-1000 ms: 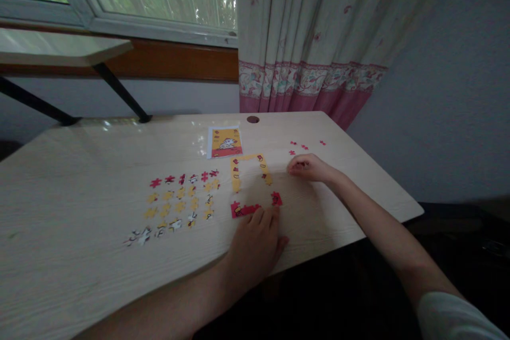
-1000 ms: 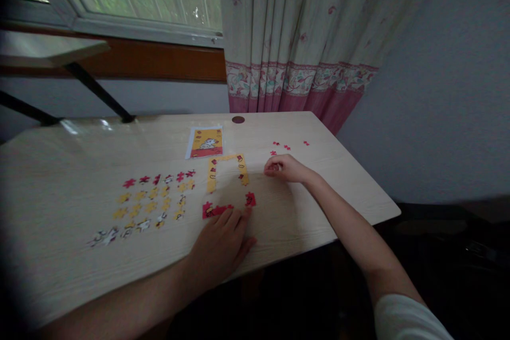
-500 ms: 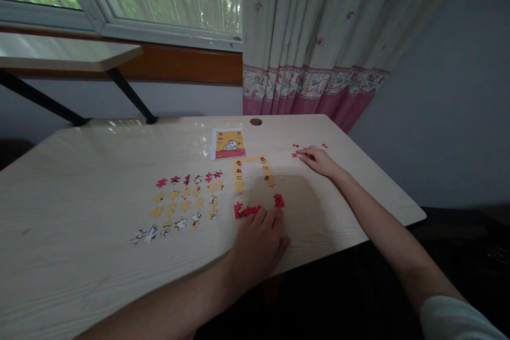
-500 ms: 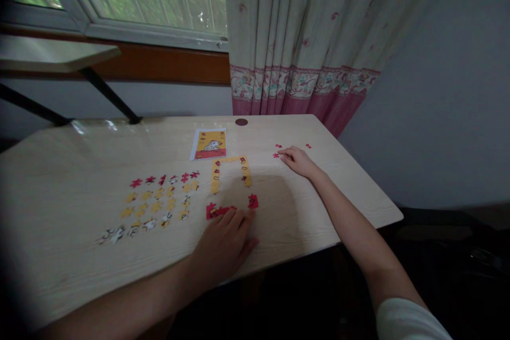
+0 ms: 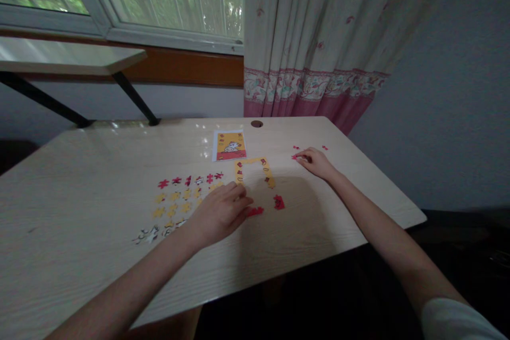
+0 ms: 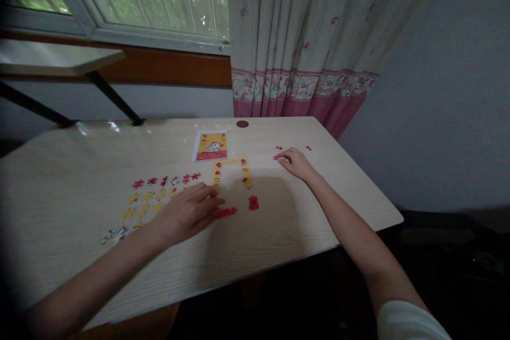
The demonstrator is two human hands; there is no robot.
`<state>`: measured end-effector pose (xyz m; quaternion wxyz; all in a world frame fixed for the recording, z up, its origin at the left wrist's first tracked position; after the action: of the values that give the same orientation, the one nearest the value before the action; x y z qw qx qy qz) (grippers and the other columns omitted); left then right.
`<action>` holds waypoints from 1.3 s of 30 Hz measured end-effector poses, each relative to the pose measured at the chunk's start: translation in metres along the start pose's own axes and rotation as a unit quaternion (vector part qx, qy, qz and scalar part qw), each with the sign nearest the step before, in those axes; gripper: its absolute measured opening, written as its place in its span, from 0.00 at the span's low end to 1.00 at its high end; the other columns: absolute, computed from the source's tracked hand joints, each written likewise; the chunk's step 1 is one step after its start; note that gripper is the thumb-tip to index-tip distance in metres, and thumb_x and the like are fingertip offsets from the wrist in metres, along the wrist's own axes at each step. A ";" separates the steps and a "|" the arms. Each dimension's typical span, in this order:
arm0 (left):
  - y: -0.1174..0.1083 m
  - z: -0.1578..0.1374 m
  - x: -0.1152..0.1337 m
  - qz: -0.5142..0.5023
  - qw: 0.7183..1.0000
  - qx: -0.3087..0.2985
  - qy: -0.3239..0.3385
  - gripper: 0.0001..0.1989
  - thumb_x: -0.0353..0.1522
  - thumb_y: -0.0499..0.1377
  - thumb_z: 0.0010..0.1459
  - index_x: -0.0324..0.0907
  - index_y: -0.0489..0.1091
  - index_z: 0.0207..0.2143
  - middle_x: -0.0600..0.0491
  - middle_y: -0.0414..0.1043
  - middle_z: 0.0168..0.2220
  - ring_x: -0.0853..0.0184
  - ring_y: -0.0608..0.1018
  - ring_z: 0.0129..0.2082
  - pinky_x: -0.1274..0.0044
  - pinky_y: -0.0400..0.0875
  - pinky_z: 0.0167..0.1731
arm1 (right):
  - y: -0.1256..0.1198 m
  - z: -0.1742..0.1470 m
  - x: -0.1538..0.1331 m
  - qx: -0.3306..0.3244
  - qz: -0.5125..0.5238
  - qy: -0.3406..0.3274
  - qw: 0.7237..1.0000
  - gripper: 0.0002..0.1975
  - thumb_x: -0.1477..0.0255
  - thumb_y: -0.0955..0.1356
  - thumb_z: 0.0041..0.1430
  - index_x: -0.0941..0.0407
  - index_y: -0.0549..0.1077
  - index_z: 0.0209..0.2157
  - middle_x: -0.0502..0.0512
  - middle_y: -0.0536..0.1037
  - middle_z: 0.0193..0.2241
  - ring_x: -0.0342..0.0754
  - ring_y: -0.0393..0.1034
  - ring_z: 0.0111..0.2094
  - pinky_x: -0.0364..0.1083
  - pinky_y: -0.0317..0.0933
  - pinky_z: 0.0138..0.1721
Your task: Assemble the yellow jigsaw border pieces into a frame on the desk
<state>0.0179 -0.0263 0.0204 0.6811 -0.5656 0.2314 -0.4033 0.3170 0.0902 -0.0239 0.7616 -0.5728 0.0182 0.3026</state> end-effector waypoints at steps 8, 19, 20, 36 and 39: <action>0.004 -0.013 -0.022 0.012 1.000 0.002 -0.012 0.14 0.33 0.47 0.63 0.40 0.73 0.36 0.48 0.68 0.33 0.64 0.68 0.34 0.72 0.65 0.33 | -0.004 0.000 -0.004 0.009 -0.002 0.017 1.000 0.11 0.65 0.67 0.55 0.57 0.78 0.35 0.55 0.74 0.27 0.44 0.63 0.26 0.44 0.57 0.31; 0.002 -0.009 -0.016 0.009 1.000 -0.005 0.000 0.15 0.32 0.47 0.63 0.40 0.73 0.36 0.48 0.68 0.32 0.63 0.68 0.34 0.72 0.65 0.33 | 0.000 0.001 -0.001 0.024 0.016 0.054 0.998 0.12 0.64 0.68 0.54 0.59 0.78 0.32 0.55 0.74 0.25 0.43 0.63 0.25 0.43 0.56 0.29; 0.002 -0.009 -0.017 0.012 1.000 -0.003 0.000 0.15 0.32 0.46 0.63 0.40 0.73 0.36 0.48 0.68 0.32 0.63 0.68 0.33 0.72 0.65 0.33 | 0.000 0.001 -0.001 0.019 0.019 0.052 0.998 0.12 0.65 0.68 0.53 0.59 0.78 0.33 0.55 0.75 0.26 0.43 0.63 0.25 0.43 0.56 0.29; 0.004 -0.010 -0.015 0.018 0.999 0.020 0.024 0.12 0.30 0.49 0.62 0.39 0.72 0.36 0.48 0.68 0.32 0.62 0.68 0.33 0.71 0.65 0.32 | -0.005 0.000 0.003 0.007 0.018 0.044 0.999 0.14 0.63 0.67 0.55 0.59 0.78 0.33 0.56 0.75 0.27 0.43 0.64 0.26 0.42 0.56 0.30; 0.005 -0.010 -0.015 0.013 0.999 0.024 0.028 0.13 0.30 0.49 0.63 0.39 0.72 0.36 0.47 0.68 0.33 0.62 0.69 0.34 0.71 0.66 0.33 | -0.003 0.002 -0.005 0.000 0.016 0.044 0.999 0.13 0.64 0.68 0.53 0.59 0.78 0.32 0.55 0.75 0.27 0.43 0.63 0.25 0.42 0.55 0.29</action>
<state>0.0035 -0.0199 0.0109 0.6931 -0.5346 0.2477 -0.4152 0.3139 0.0888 -0.0185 0.7549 -0.5853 0.0610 0.2894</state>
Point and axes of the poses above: each hand's wrist, its own z-axis towards the middle knuckle, its own y-axis out of the palm, x = y × z, the point moved 4 cm from there along z, towards the middle knuckle
